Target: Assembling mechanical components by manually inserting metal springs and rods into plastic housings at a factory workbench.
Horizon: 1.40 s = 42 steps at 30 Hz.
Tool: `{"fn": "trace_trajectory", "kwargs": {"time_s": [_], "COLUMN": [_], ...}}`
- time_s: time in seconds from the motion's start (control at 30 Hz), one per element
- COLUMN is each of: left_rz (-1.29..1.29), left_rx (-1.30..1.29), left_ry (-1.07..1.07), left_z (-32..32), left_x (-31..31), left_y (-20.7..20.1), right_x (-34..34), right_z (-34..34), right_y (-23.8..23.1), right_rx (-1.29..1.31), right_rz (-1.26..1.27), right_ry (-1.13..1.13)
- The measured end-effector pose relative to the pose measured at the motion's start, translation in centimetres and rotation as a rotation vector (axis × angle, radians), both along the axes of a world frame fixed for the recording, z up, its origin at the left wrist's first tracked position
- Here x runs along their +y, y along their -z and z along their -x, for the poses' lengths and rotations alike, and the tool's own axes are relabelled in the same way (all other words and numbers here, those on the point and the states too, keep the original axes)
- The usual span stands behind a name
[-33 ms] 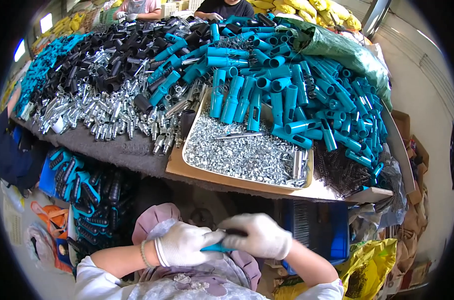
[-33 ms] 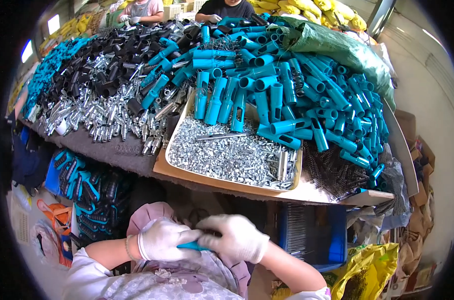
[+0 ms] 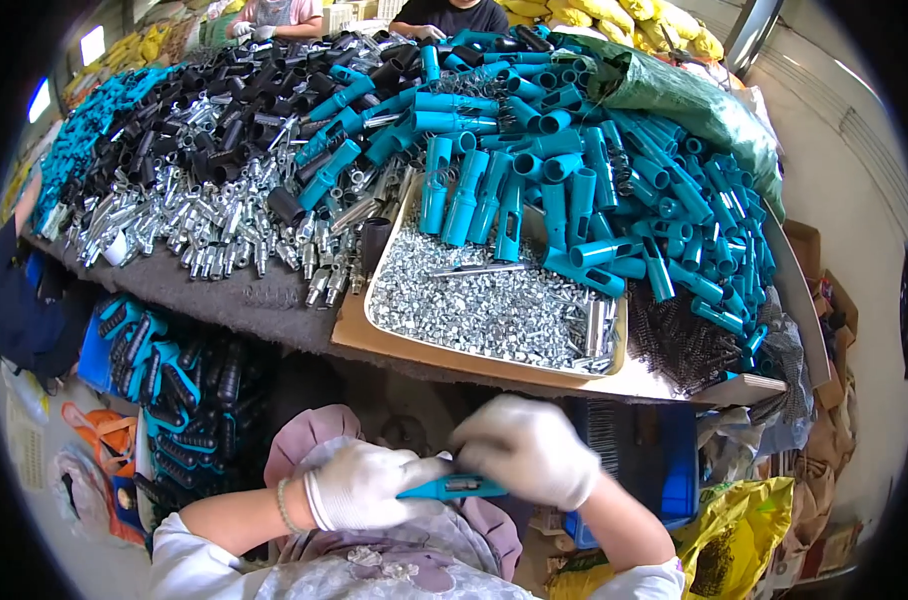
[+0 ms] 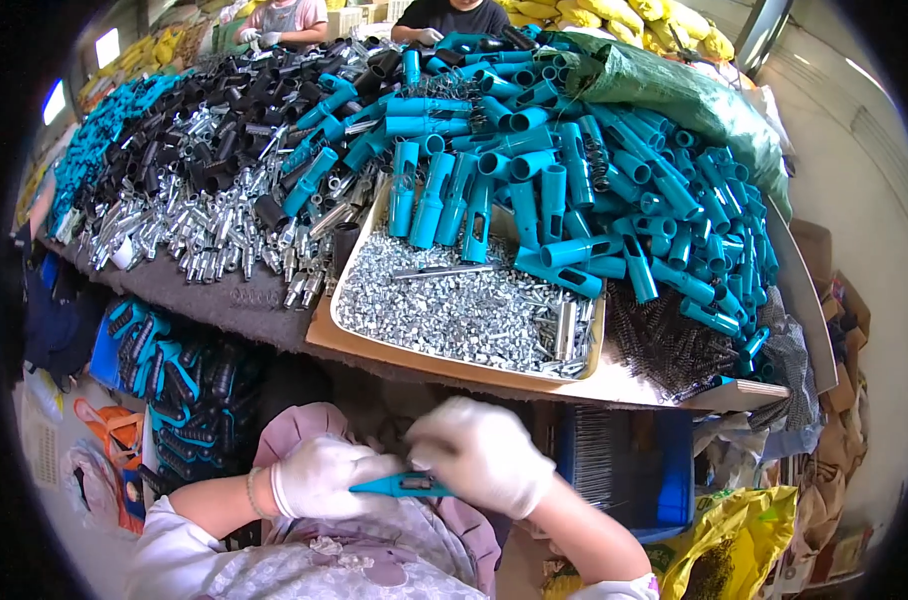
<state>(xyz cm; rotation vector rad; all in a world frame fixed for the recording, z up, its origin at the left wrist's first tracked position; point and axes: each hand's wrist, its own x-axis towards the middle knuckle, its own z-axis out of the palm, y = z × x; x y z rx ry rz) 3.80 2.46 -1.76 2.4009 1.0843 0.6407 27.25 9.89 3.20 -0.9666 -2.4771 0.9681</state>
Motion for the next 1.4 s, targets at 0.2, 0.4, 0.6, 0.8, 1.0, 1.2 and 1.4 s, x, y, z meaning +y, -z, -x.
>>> {"fn": "trace_trajectory", "kwargs": {"time_s": [0.2,0.4,0.6,0.8,1.0,1.2,1.4], "left_rz": [0.039,0.047,0.029,-0.066,-0.059,-0.079,-0.013], "left_rx": [0.033,0.058,0.13,0.266,0.289,0.214,0.253], "left_ry": [-0.102,-0.142,-0.144,-0.142,-0.152,-0.177,-0.155], "left_z": [1.6,2.0,2.7,2.0,1.4,1.7,1.3], "left_x": [0.1,0.0,0.2,1.0,0.7,0.6,0.5], "left_y": [-0.3,-1.1,-1.0,-1.1,-0.9,-0.8,-1.2], "right_x": [7.1,7.9,5.7,0.0,-0.4,-0.2,-1.7], "right_z": [-3.1,-2.8,-2.4,1.0,2.2,2.7,4.0], "right_y": [0.9,0.6,0.7,1.4,3.8,4.2,2.4], "right_rx": [-0.103,-0.221,-0.072,0.008,0.073,0.163,-0.217], "right_rz": [-0.494,-0.503,-0.635,-0.216,-0.348,-0.531,-0.737], "right_ry": [0.45,0.385,0.39,0.021,-0.131,-0.184,-0.23]}}
